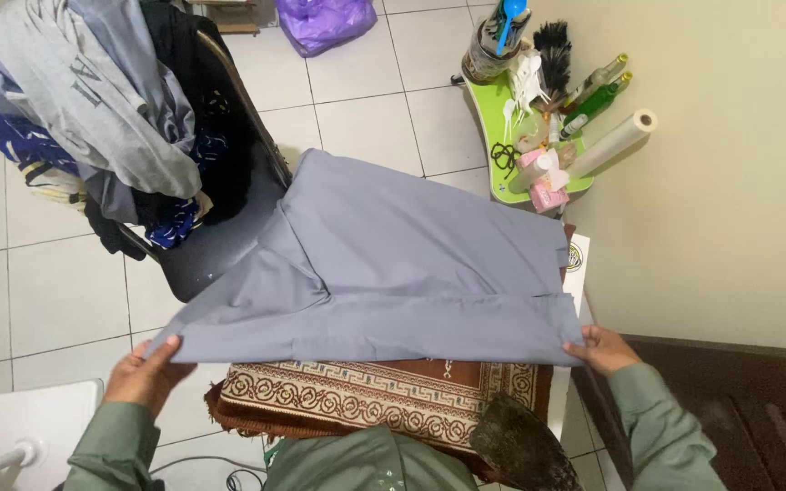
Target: Folding and ironing a grey button-down shirt on a patterned surface.
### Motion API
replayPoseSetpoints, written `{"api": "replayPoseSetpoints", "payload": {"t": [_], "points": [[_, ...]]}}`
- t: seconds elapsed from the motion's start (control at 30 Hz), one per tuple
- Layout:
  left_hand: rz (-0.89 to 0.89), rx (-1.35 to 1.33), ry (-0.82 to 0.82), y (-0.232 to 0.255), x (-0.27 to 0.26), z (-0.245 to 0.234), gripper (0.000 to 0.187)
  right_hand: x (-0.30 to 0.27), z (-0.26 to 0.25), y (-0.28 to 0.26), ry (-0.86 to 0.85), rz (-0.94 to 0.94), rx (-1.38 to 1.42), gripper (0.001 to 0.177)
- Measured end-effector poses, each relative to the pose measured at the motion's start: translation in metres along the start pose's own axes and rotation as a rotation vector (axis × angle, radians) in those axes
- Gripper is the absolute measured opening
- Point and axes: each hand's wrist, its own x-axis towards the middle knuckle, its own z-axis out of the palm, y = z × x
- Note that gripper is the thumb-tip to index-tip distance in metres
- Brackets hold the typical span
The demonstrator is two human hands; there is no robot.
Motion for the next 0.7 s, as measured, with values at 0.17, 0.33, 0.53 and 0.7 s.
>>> {"api": "replayPoseSetpoints", "payload": {"t": [0.17, 0.33, 0.53, 0.7], "points": [[0.249, -0.077, -0.026, -0.002, 0.032, -0.013, 0.02, -0.022, -0.016, -0.031, 0.278, -0.101, 0.325, 0.025], [0.199, 0.086, 0.052, 0.015, 0.01, 0.006, 0.048, 0.017, 0.009, -0.021, 0.538, -0.312, 0.45, 0.021], [0.148, 0.077, 0.048, -0.02, 0.042, -0.017, 0.044, 0.064, 0.034, 0.009, 0.704, -0.311, 0.381, 0.015], [0.018, 0.391, -0.081, -0.051, 0.091, -0.039, 0.047, 0.036, 0.024, -0.008, 0.275, -0.092, 0.129, 0.087]]}}
